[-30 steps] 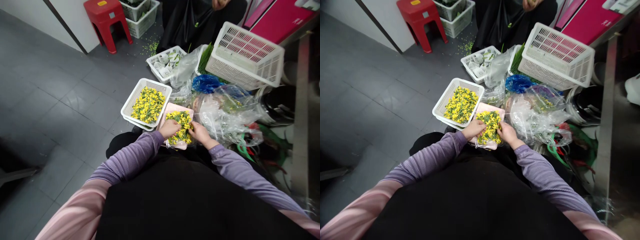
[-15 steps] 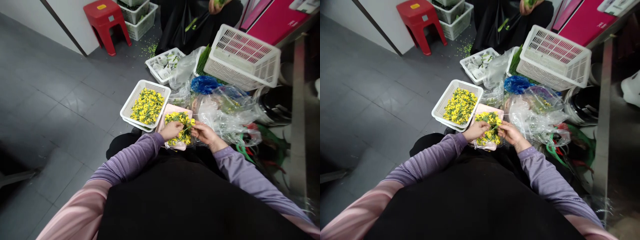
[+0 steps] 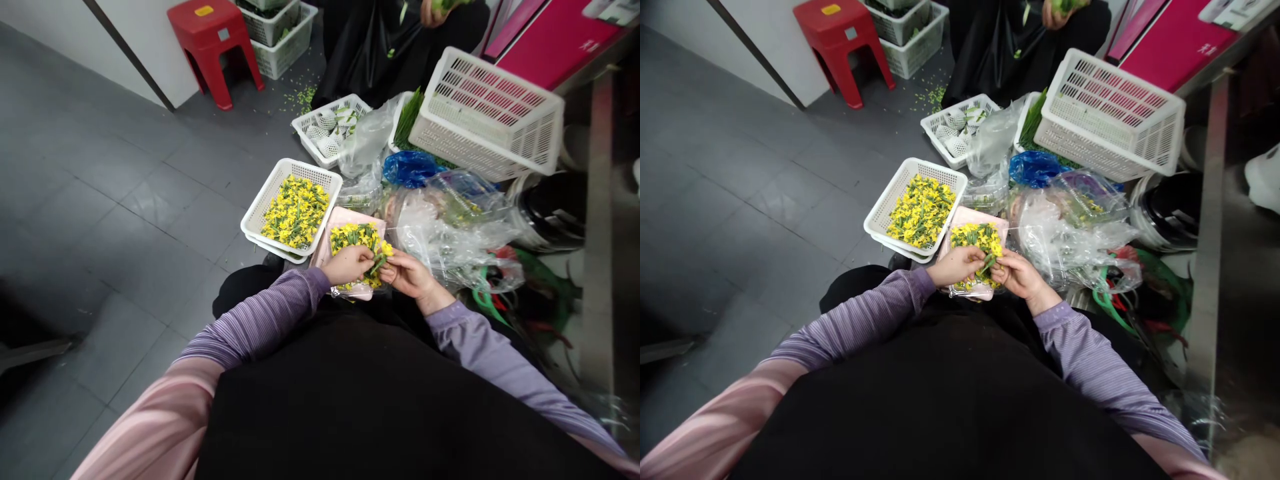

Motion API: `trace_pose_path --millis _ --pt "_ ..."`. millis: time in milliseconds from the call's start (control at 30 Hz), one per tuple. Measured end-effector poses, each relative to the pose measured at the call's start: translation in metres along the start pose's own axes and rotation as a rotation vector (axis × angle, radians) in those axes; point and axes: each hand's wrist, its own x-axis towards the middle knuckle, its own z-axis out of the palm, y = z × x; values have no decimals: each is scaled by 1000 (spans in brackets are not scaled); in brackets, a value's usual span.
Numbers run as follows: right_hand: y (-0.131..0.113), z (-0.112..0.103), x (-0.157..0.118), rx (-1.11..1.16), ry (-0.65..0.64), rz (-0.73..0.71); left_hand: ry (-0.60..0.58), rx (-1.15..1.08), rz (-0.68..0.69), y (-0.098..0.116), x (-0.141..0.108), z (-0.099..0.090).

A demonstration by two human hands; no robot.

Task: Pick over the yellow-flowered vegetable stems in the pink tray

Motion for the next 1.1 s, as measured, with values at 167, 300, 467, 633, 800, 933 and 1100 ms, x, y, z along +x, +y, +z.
trace_pose_path --millis 167,300,467,633,800,933,1100 --pt "4 7 -1 -27 11 -26 -74 -167 -94 5 -2 1" --pt "7 15 1 -103 96 -70 -154 -255 -140 4 -3 0" --pt "6 21 4 -88 207 -187 -167 -324 -147 4 -3 -1" --pt "6 22 2 10 180 -163 -125 -372 -70 5 -3 1" --pt "10 26 0 103 160 -199 -127 -475 -41 6 -4 1" --pt "13 29 -1 -42 209 -299 -197 -630 -107 6 -5 1" --pt "16 26 -1 -309 399 -362 -226 -593 -112 5 -5 3"
